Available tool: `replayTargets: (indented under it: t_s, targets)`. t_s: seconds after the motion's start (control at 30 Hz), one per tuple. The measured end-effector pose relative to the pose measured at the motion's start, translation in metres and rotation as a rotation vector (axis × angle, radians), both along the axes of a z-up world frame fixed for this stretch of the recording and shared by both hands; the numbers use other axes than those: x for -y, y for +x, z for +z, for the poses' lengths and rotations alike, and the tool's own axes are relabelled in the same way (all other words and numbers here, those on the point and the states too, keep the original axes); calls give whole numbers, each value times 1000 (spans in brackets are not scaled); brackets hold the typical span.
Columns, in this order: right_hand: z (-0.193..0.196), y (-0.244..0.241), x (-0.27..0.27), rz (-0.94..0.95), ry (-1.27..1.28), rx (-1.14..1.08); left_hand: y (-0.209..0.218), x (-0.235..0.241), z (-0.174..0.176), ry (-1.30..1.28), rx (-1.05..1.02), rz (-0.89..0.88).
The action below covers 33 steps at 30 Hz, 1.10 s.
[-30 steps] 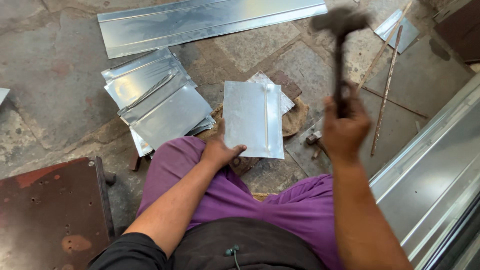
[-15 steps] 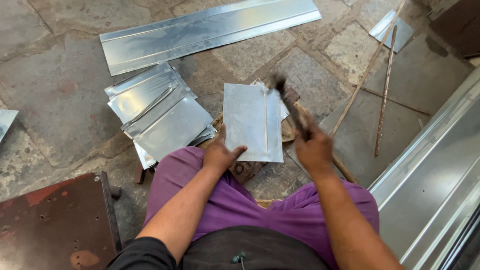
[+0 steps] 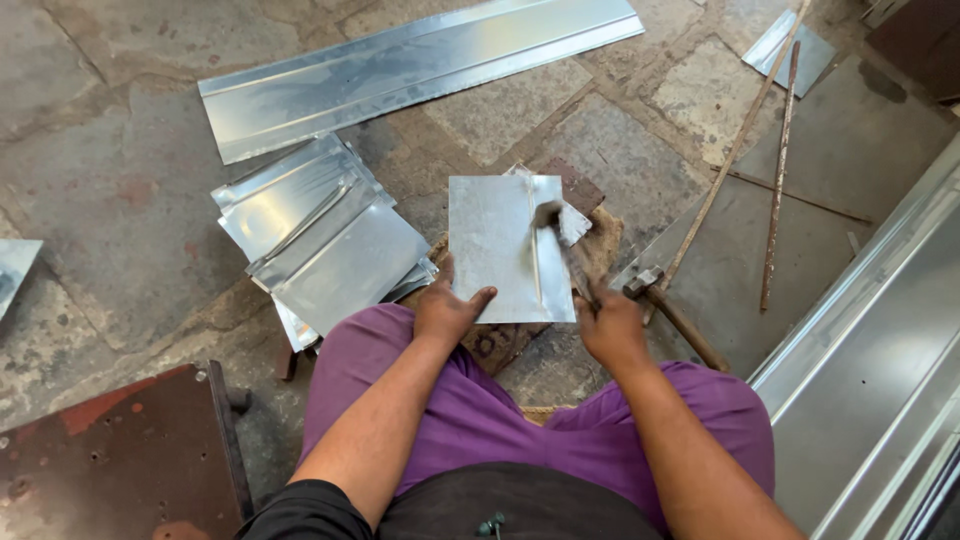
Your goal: The person uses a hammer to flatten and shape metal sheets against a hard surface on the floor.
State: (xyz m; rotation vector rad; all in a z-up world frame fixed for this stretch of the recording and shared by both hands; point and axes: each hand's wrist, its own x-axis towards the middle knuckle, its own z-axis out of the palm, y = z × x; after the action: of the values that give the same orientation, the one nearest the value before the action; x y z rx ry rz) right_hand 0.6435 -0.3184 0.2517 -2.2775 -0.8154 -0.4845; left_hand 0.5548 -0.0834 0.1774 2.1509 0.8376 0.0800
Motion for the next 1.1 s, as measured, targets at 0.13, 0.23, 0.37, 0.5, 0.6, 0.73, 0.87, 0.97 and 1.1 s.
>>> replayTargets:
  t_s: [0.13,0.23,0.37,0.5,0.6,0.73,0.87,0.97,1.1]
  targets:
    - [39,12,6,-177,118,-290,5,-5,-4,-1,110,41]
    - [92,20,20,-9,437,-78,7,-5,-12,42,77,61]
    - [118,22,25,138,671,129,10,-6,-13,14,131,103]
    - [62,11,10,-29,467,232,10,-7,-15,9,141,104]
    - [14,-8,-2,47,127,-119,7,-6,-17,24,126,106]
    - [24,-2,-3,-67,18,-306,11,-7,-18,11,133,132]
    - [89,4,10,9,330,-27,10,-8,-25,-27,226,222]
    - [120,4,17,149,598,86,11,-9,-27,-8,276,240]
    - [86,-4,5,66,706,191,13,-12,-26,-41,330,246]
